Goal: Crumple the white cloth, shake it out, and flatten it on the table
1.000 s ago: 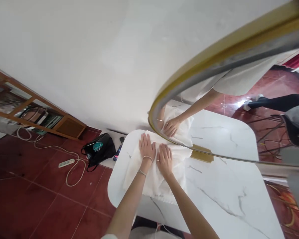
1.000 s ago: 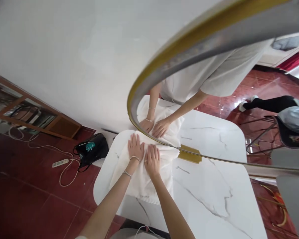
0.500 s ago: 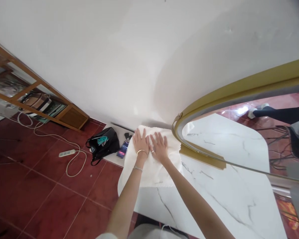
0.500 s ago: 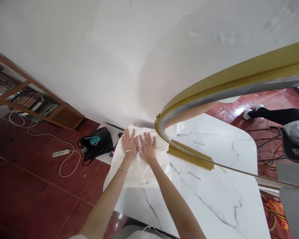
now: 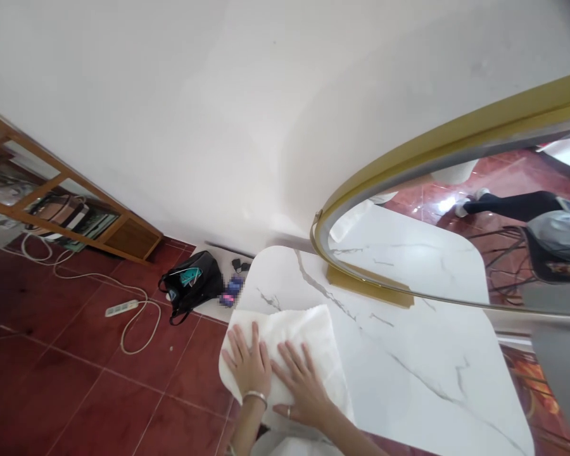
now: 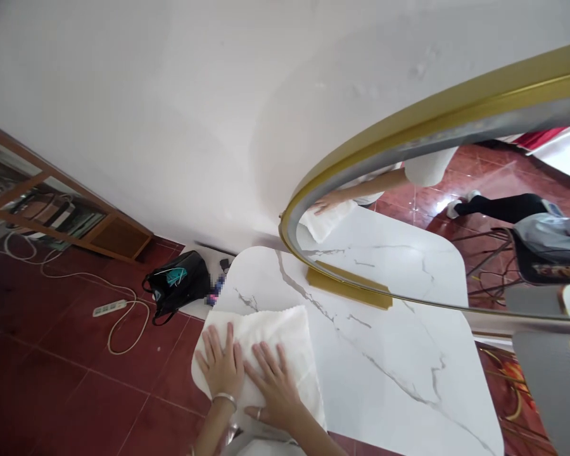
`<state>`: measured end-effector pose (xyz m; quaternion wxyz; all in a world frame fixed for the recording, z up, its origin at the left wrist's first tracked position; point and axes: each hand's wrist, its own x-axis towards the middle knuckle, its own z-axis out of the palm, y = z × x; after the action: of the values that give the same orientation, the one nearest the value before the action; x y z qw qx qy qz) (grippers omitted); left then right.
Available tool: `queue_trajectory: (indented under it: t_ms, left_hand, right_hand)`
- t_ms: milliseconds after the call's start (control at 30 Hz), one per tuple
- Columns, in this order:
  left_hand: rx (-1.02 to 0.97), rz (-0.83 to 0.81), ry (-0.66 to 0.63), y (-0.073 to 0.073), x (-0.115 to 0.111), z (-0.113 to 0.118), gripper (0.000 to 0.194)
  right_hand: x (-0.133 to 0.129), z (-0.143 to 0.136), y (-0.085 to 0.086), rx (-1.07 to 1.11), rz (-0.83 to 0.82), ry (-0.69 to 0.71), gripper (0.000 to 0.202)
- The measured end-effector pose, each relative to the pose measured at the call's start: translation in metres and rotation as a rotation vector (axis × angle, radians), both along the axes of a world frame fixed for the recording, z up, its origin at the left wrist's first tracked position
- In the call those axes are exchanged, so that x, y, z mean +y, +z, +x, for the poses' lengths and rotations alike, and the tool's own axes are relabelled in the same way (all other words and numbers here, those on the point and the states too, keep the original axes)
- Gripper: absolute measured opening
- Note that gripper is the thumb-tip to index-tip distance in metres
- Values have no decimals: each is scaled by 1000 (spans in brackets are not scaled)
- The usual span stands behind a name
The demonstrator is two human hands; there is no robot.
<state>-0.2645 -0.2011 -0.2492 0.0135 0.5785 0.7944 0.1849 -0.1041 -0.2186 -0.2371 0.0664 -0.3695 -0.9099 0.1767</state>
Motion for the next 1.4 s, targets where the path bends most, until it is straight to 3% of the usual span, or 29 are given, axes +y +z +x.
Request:
queue_trajectory:
  t_ms: [100, 333, 467, 600, 767, 867, 967, 1067, 1167, 1300, 1400]
  left_hand:
    - [-8, -43, -83, 1, 26, 22, 50]
    - [-120, -49, -323, 1, 128, 94, 53]
    - [-113, -55, -470, 2, 140, 108, 53]
    - [-23, -39, -559, 0, 105, 96, 56]
    - [78, 17, -558, -4, 36, 95, 59]
    - [108, 55, -554, -7, 7, 115, 63]
    - [95, 57, -597, -11, -8, 154, 65]
    - [10, 19, -718, -13, -9, 207, 63]
    - [-132, -107, -787, -3, 3, 262, 59]
    - [-234, -350, -562, 34, 41, 314, 52]
    - [-269, -513, -623, 63, 74, 327, 49]
  right_hand:
    - [13, 17, -3, -33, 73, -82, 78]
    - [96, 87, -7, -57, 242, -334, 65]
    - [113, 110, -5, -72, 267, -360, 59]
    - [88, 103, -7, -62, 280, -414, 55]
    - [23, 101, -8, -26, 289, -384, 57]
    - [-9, 119, -7, -58, 315, -394, 59]
    - [-32, 155, -10, -93, 364, -447, 60]
    - [-51, 204, -17, -124, 382, -562, 60]
    - [-68, 253, -22, -164, 387, -683, 62]
    - [-81, 292, -23, -178, 393, -718, 63]
    - [-82, 299, -22, -149, 379, -711, 63]
